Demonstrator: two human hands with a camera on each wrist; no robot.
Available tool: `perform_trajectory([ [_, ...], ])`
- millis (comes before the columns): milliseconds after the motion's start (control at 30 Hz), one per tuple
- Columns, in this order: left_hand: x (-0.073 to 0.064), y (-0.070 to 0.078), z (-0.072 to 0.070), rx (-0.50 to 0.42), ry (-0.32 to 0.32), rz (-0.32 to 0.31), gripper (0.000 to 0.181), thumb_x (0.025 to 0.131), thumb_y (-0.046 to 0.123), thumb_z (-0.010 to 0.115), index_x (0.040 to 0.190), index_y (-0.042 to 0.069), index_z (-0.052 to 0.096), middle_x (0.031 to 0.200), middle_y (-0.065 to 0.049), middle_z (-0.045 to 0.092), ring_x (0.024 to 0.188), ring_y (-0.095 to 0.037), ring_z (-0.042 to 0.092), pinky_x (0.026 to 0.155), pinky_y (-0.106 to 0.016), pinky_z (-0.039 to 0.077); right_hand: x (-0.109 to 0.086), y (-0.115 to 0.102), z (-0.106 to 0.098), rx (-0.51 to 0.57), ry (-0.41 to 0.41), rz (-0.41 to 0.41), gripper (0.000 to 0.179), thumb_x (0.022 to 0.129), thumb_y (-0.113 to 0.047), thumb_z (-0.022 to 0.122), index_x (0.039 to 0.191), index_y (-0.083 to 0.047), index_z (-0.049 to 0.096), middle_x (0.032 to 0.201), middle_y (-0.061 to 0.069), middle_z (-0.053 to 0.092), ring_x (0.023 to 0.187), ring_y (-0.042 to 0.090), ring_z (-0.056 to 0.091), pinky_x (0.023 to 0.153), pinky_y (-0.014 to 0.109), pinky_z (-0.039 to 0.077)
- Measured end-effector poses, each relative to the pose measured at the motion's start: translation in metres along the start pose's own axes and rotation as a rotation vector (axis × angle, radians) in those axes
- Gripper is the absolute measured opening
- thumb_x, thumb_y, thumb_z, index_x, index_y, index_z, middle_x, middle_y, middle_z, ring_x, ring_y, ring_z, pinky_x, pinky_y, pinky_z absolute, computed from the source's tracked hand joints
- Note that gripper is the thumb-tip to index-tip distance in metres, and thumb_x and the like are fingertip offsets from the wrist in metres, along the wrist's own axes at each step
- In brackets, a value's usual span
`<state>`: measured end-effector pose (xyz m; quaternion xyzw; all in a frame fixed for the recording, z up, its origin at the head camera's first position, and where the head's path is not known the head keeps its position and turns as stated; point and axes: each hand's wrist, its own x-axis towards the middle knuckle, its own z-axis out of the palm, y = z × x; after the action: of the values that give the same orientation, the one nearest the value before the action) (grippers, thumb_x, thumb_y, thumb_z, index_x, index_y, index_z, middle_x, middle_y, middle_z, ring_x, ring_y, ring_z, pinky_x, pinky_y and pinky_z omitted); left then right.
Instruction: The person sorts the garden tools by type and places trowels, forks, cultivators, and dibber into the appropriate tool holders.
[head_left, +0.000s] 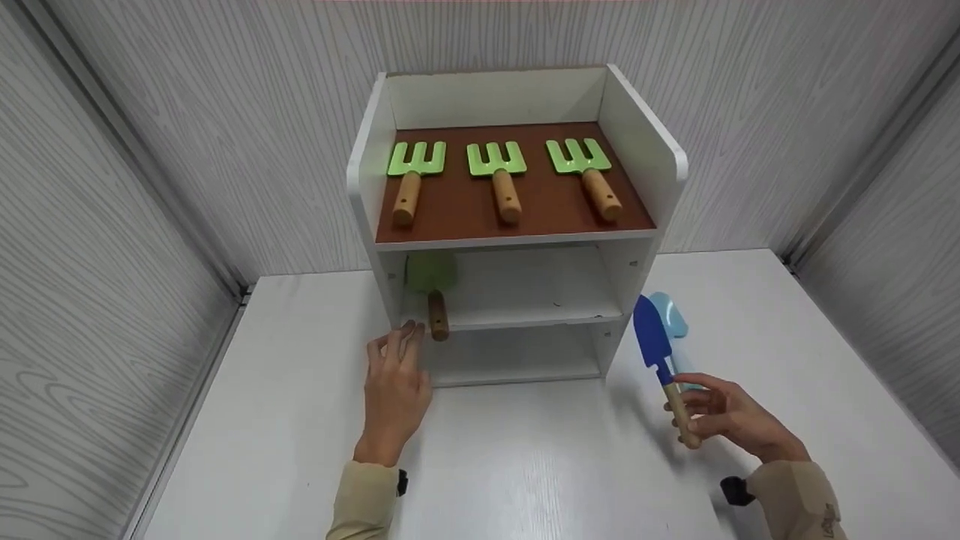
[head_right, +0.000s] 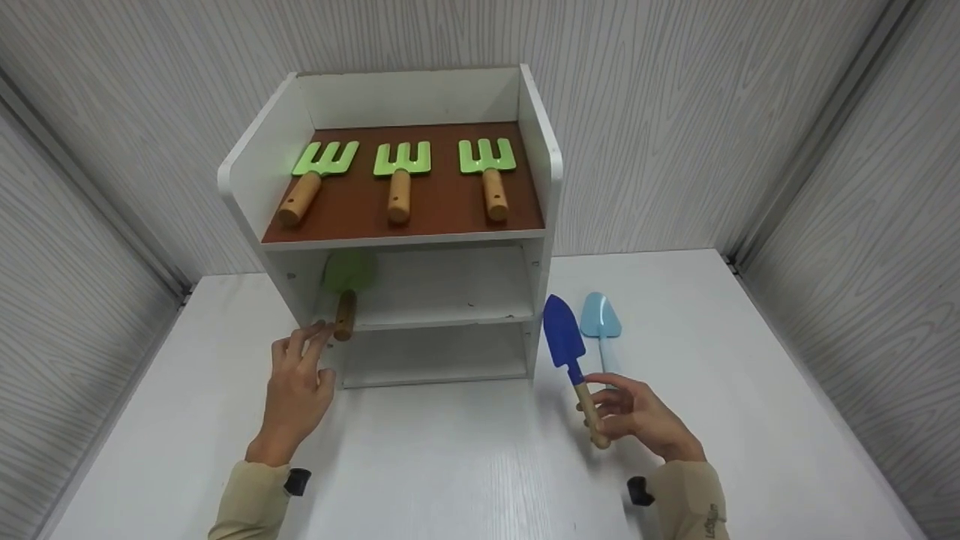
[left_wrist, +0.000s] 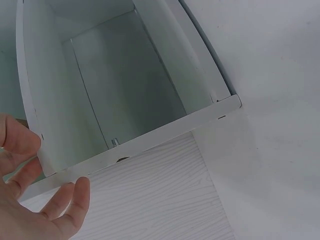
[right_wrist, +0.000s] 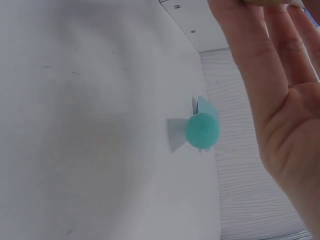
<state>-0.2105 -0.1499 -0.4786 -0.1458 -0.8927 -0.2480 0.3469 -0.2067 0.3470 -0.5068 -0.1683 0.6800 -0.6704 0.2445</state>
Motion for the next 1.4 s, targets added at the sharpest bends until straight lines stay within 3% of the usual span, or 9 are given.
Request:
perform_trajectory([
  [267, -0.001, 0.0, 0.0, 0.012, -0.004, -0.001, 0.056, 0.077, -0.016, 0.067, 0.132, -0.008, 0.06, 0.127, -0.019, 0.058, 0.111, -0.041, 0.049, 0.086, -0.05, 0.054, -0.001, 0.001, 0.003, 0.034, -0.059, -0.051, 0.07, 0.087, 0.017, 0.058, 0.139, -0.029, 0.062, 0.122, 0.018, 0.069, 0.103, 0.022, 0.07, 0.081, 0.046, 0.059],
  [567, 0.0, 0.0, -0.001, -0.012, -0.015, -0.018, 0.056, 0.079, -0.015, 0.065, 0.134, -0.007, 0.059, 0.128, -0.018, 0.057, 0.113, -0.041, 0.048, 0.086, -0.051, 0.054, 0.006, -0.001, 0.008, 0.066, -0.159, -0.126, 0.072, 0.085, 0.023, 0.055, 0.144, -0.018, 0.058, 0.12, 0.013, 0.071, 0.103, 0.023, 0.07, 0.083, 0.048, 0.059],
  [867, 0.0, 0.0, 0.0, 0.004, -0.015, -0.001, 0.055, 0.078, -0.014, 0.068, 0.133, -0.008, 0.06, 0.127, -0.019, 0.058, 0.112, -0.042, 0.049, 0.091, -0.051, 0.051, 0.016, -0.009, 0.012, 0.039, -0.196, -0.154, 0.071, 0.084, 0.022, 0.059, 0.146, -0.012, 0.055, 0.118, 0.015, 0.071, 0.1, 0.033, 0.071, 0.076, 0.038, 0.06],
  [1200, 0.0, 0.0, -0.001, 0.004, -0.011, -0.005, 0.055, 0.078, -0.013, 0.069, 0.132, -0.007, 0.06, 0.127, -0.02, 0.058, 0.112, -0.042, 0.049, 0.089, -0.051, 0.053, 0.031, -0.023, 0.018, -0.018, -0.225, -0.173, 0.069, 0.083, 0.022, 0.06, 0.146, -0.006, 0.053, 0.116, 0.015, 0.071, 0.093, 0.028, 0.073, 0.071, 0.032, 0.058],
  [1400, 0.0, -0.001, 0.001, -0.008, -0.01, 0.001, 0.057, 0.077, -0.016, 0.069, 0.133, -0.008, 0.06, 0.127, -0.019, 0.058, 0.112, -0.042, 0.049, 0.089, -0.052, 0.052, 0.036, -0.026, 0.021, -0.064, -0.197, -0.168, 0.068, 0.083, 0.02, 0.062, 0.145, -0.008, 0.055, 0.115, 0.013, 0.072, 0.095, 0.024, 0.072, 0.077, 0.036, 0.058],
])
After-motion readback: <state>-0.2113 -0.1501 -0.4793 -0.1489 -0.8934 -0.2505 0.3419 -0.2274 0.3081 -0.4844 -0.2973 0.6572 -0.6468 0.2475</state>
